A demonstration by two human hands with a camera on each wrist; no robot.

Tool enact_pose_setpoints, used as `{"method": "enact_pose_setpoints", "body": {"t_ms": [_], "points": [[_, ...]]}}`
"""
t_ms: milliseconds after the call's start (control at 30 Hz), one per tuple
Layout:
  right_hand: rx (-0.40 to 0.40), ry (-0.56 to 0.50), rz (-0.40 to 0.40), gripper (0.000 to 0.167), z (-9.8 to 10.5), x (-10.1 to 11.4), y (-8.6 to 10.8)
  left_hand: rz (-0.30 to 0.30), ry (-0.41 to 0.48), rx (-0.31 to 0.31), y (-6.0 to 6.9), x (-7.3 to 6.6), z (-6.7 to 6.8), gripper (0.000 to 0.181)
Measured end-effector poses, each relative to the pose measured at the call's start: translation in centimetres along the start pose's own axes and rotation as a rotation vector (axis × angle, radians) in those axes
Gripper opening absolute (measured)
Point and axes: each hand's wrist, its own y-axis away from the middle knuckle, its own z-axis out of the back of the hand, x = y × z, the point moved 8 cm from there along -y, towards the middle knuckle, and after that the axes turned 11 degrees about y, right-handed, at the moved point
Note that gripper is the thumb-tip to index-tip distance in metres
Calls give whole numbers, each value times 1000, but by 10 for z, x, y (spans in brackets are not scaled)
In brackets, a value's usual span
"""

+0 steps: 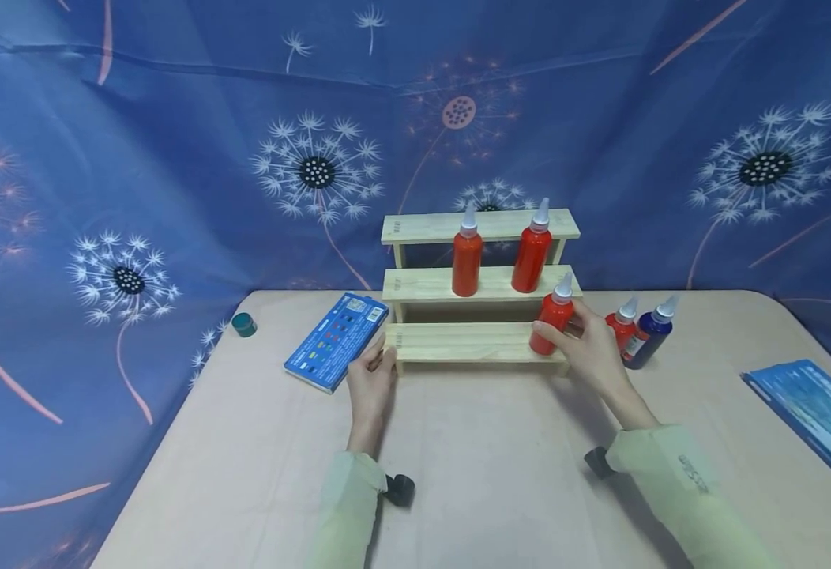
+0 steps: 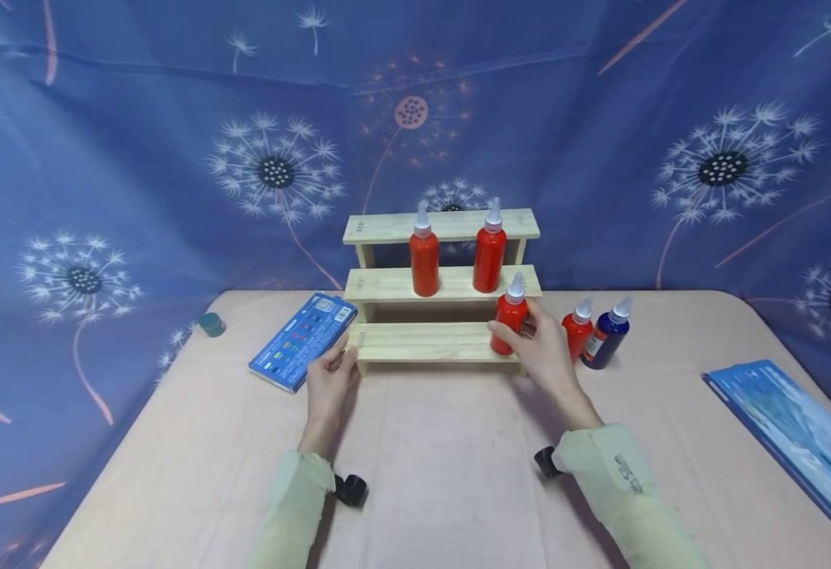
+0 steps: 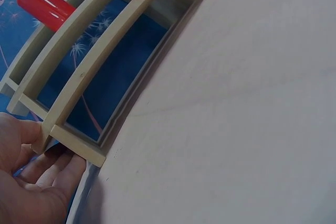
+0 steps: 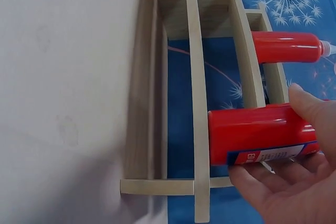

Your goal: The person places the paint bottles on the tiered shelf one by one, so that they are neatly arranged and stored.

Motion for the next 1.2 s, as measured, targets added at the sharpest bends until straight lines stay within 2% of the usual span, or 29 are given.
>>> {"method": "enact_pose_setpoints", "body": {"t_ms": [267,433,700,833,1200], "points": [[39,31,-16,75,0,1,1,30,24,10,2,2,0,39],[51,6,-6,84,7,5,7,27,9,18,3,1,0,40],[-22,-7,118,74,35,19,21,25,-15,22,1,1,1,40],[-57,27,123,74,50,21,28,25,-20,14,0,1,2,40],[-242,33,125,65,89,9,42,29,-21,21,2,-1,0,39]]}}
